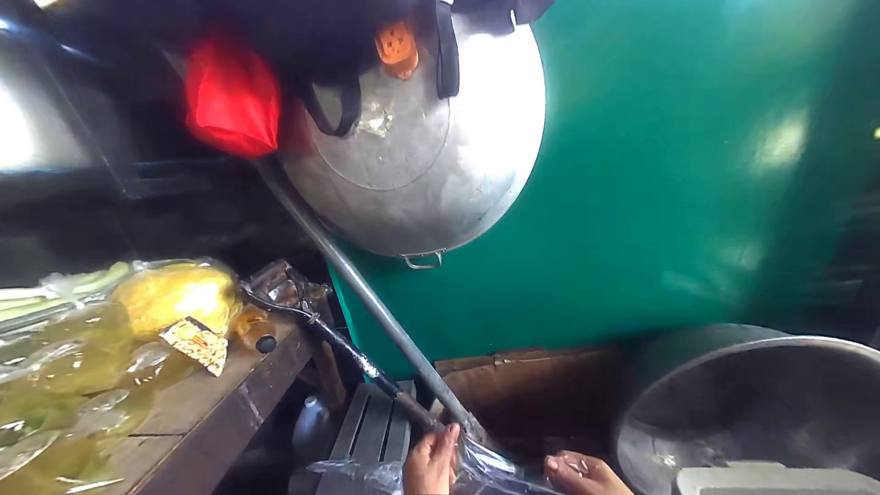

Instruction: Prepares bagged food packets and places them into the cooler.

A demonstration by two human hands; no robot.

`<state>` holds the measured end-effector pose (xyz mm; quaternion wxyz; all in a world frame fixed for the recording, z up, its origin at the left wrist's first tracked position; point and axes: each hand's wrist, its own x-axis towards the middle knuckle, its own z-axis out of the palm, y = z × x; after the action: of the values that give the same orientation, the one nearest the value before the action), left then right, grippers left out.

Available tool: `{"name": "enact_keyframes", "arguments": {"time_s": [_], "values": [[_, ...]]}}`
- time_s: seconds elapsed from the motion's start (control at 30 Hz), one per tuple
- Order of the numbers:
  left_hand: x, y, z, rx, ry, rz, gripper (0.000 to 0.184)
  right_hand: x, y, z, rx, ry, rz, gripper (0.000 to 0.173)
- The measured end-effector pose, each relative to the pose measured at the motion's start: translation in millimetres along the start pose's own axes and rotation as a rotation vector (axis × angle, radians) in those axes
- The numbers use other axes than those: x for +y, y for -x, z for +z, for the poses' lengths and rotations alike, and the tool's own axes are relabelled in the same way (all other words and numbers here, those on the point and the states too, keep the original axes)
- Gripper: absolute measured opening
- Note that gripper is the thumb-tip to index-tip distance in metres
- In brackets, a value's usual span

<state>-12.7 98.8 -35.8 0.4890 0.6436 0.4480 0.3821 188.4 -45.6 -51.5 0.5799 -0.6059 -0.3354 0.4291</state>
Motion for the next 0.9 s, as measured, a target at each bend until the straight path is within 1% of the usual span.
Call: {"name": "enact_keyframes", "arguments": {"time_s": [0.07, 0.1, 0.13, 0.2, 0.23, 0.27, 0.3, 0.33, 0.37, 0.4, 0.43, 0.47, 0.5, 0.53, 0.57, 0.6, 0.63, 0.67, 0.7, 0.73, 0.77, 0.8, 0.83, 0.87, 0.9], "values": [[6.2, -4.8, 4.3, 0.110, 0.144, -0.003, 0.033, 2.3, -5.9, -4.0, 0.105, -0.066, -0.057, 0.014], [4.8, -8.0, 7.4, 0.145, 0.249, 0.004, 0.030, 4.0, -9.5, -7.2, 0.199, -0.054, -0.104, 0.008], [3.2, -10.7, 10.4, 0.159, 0.342, 0.011, 0.025, 5.5, -12.8, -11.0, 0.319, 0.042, -0.159, 0.012], [4.1, -9.0, 11.9, 0.103, 0.415, 0.006, 0.014, 6.1, -12.4, -14.5, 0.540, 0.357, -0.296, 0.049], [5.6, -5.2, 13.6, 0.050, 0.420, -0.001, 0.015, 2.3, -8.6, -8.9, 0.603, 0.447, -0.390, 0.058], [5.6, 1.1, 18.4, -0.006, 0.417, -0.002, 0.017, -3.0, -1.9, 2.0, 0.600, 0.486, -0.449, 0.057], [5.5, 10.6, 26.0, -0.081, 0.416, -0.015, 0.019, -7.5, 6.5, 17.6, 0.515, 0.471, -0.458, 0.056], [5.6, 21.0, 35.9, -0.160, 0.428, -0.044, 0.018, -8.9, 12.8, 34.9, 0.377, 0.389, -0.424, 0.054], [6.4, 30.8, 45.4, -0.226, 0.463, -0.117, 0.014, -5.5, 15.8, 48.9, 0.234, 0.279, -0.353, 0.052], [5.9, 37.4, 52.1, -0.265, 0.519, -0.222, 0.009, 2.4, 15.2, 57.5, 0.153, 0.176, -0.274, 0.046], [5.7, 39.5, 53.0, -0.271, 0.593, -0.344, 0.015, 9.0, 12.6, 60.0, 0.117, 0.073, -0.202, 0.036], [6.1, 38.0, 50.3, -0.248, 0.687, -0.465, 0.023, 12.8, 9.0, 57.9, 0.100, -0.015, -0.147, 0.024], [8.4, 36.1, 45.8, -0.208, 0.796, -0.558, 0.030, 14.6, 6.3, 53.2, 0.094, -0.083, -0.099, 0.016], [10.6, 36.7, 39.4, -0.220, 0.885, -0.571, 0.028, 16.3, 4.0, 48.7, 0.101, -0.124, -0.065, 0.012], [9.5, 38.7, 33.0, -0.295, 0.905, -0.485, 0.021, 18.1, 2.0, 46.8, 0.104, -0.177, -0.034, 0.009], [5.5, 38.5, 28.8, -0.373, 0.832, -0.355, 0.017, 19.3, 1.4, 47.8, 0.099, -0.279, 0.007, 0.008], [0.6, 36.2, 27.8, -0.361, 0.667, -0.219, 0.021, 19.7, 1.7, 50.0, 0.083, -0.426, 0.060, 0.010], [-5.1, 33.0, 28.4, -0.269, 0.395, -0.071, 0.021, 19.6, 2.3, 51.9, 0.054, -0.564, 0.111, 0.011], [-13.4, 29.0, 29.2, -0.146, 0.126, 0.055, 0.020, 19.7, 3.6, 53.9, 0.020, -0.632, 0.133, 0.012], [-21.1, 26.8, 31.8, -0.042, -0.063, 0.133, 0.020, 20.5, 5.5, 56.5, 0.009, -0.631, 0.116, 0.013], [-26.2, 27.3, 35.0, 0.008, -0.165, 0.188, 0.020, 21.8, 6.7, 59.5, 0.030, -0.569, 0.057, 0.012], [-27.1, 30.2, 37.1, 0.002, -0.203, 0.226, 0.018, 24.2, 6.0, 61.6, 0.091, -0.469, -0.027, 0.010], [-23.7, 35.0, 37.8, -0.059, -0.171, 0.218, 0.016, 27.2, 4.1, 61.9, 0.180, -0.359, -0.108, 0.006], [-17.1, 41.0, 37.4, -0.171, -0.066, 0.144, 0.015, 31.3, 1.4, 60.6, 0.268, -0.267, -0.161, 0.006], [-9.8, 46.6, 37.3, -0.298, 0.119, 0.010, 0.016, 36.1, -1.5, 59.6, 0.329, -0.196, -0.186, 0.009]]}}
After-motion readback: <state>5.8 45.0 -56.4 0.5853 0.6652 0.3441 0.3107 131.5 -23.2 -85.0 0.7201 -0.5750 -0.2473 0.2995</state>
